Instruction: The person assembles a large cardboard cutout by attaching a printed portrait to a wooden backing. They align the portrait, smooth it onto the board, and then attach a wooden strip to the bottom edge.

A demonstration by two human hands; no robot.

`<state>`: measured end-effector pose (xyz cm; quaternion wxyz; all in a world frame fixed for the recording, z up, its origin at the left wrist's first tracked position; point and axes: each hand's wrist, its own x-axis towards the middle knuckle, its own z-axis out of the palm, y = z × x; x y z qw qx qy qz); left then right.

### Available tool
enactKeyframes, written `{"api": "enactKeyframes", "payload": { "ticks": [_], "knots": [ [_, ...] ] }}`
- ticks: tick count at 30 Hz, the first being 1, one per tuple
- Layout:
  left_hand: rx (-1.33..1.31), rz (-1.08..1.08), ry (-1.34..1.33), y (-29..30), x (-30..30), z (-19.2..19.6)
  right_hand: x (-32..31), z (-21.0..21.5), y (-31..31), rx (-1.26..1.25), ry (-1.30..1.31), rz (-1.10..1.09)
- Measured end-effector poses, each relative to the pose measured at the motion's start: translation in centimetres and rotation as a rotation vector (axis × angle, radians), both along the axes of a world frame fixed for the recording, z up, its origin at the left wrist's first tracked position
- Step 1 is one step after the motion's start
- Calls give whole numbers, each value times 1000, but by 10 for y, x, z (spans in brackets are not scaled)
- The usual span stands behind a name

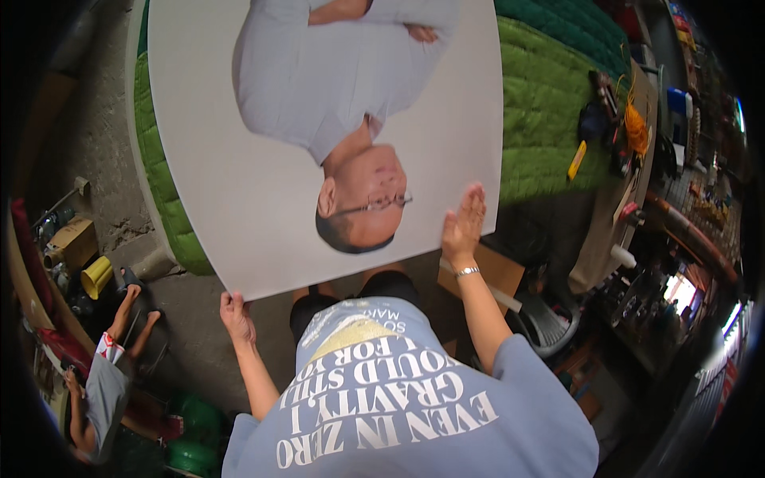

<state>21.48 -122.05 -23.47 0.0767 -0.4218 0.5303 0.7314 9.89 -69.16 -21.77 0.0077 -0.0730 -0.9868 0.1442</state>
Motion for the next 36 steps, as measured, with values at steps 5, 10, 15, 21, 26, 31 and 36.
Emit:
{"api": "enactKeyframes", "payload": {
  "ticks": [5,10,15,21,26,31,36],
  "knots": [
    [-53,62,-39,8,2,2,-71,-1,42,35,-14,79],
    [-139,90,-81,13,4,6,-240,-5,60,64,45,189],
    [-178,107,-115,21,-1,14,-416,-24,61,147,206,324],
    [-193,108,-161,22,-3,21,-599,-46,53,229,374,390],
    [-210,130,-171,22,1,19,-691,-44,37,346,269,400],
    [-203,157,-145,25,3,17,-697,-45,-27,331,358,570],
    [-222,194,-124,28,4,13,-629,-32,-119,166,-152,700]
  ]
}}
